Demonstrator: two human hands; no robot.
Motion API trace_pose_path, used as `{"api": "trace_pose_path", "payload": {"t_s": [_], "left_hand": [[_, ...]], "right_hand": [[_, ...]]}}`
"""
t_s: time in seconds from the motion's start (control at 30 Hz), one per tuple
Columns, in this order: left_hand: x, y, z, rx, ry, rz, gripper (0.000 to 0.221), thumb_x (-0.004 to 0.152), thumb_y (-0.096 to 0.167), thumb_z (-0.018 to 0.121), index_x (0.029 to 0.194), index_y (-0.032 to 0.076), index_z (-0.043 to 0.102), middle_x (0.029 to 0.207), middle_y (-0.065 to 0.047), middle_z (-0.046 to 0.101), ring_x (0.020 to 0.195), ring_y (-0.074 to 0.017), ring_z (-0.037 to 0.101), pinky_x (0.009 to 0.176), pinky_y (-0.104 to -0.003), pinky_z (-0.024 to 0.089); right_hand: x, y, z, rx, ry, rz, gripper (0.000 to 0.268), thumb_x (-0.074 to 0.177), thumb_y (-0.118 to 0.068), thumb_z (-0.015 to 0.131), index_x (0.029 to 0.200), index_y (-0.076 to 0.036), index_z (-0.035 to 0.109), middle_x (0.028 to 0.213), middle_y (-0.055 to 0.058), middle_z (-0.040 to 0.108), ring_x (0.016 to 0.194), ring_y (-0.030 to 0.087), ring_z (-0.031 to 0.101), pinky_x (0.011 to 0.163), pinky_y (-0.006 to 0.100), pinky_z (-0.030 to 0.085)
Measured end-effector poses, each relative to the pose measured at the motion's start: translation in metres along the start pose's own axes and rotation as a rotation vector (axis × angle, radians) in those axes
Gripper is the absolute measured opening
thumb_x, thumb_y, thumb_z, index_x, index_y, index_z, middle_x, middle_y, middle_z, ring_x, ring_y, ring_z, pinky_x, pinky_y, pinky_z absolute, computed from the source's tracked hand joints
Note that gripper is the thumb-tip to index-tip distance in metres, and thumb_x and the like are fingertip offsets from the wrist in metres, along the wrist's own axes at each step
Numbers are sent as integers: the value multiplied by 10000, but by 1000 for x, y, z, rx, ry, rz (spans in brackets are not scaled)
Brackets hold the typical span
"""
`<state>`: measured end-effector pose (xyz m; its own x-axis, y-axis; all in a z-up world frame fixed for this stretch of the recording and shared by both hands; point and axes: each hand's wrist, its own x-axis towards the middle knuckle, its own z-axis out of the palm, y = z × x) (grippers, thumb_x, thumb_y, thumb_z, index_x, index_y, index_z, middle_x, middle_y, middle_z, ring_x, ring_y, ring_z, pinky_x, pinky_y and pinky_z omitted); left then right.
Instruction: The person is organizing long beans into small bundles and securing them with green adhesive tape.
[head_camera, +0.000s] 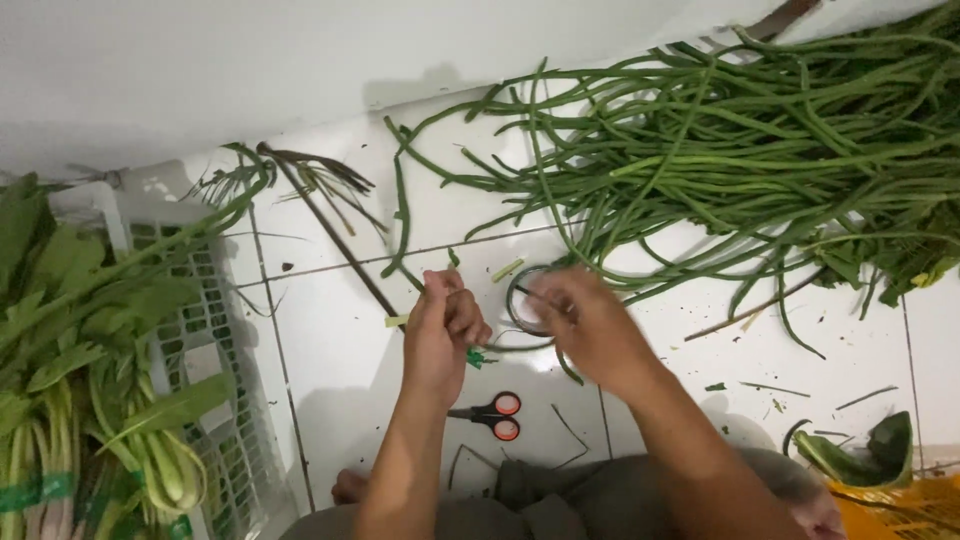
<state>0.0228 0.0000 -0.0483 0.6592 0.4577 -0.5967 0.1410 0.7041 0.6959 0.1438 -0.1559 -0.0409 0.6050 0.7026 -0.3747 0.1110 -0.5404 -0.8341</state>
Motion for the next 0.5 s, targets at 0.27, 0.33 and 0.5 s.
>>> {"api": "trace_pose_path", "payload": {"t_s": [0.27,0.33,0.5], "left_hand": [[3,1,1,46,131,45,558,1069,559,220,1114,115,555,854,-55,513,833,-201,558,768,-346,498],[3,6,2,115,215,63,529,1087,488,253,1210,92,581,977,-73,574,966,-196,580,853,-332,495],[0,20,0,-151,301,98,670,1060,590,193,1409,75,443,943,-56,561,890,-197,585,801,-357,479]], "right_hand": [[26,19,-4,-313,226,50,526,1004,-259,664,1444,6,548,1216,204,662,1229,406,591,1087,526,423],[29,19,-2,-351,218,77,550,1000,-304,670,1456,-18,555,1188,165,694,1226,376,603,1104,522,403],[18,9,4,-224,229,-193,230,1025,-99,635,1219,-13,725,869,178,687,807,355,700,729,443,554]]}}
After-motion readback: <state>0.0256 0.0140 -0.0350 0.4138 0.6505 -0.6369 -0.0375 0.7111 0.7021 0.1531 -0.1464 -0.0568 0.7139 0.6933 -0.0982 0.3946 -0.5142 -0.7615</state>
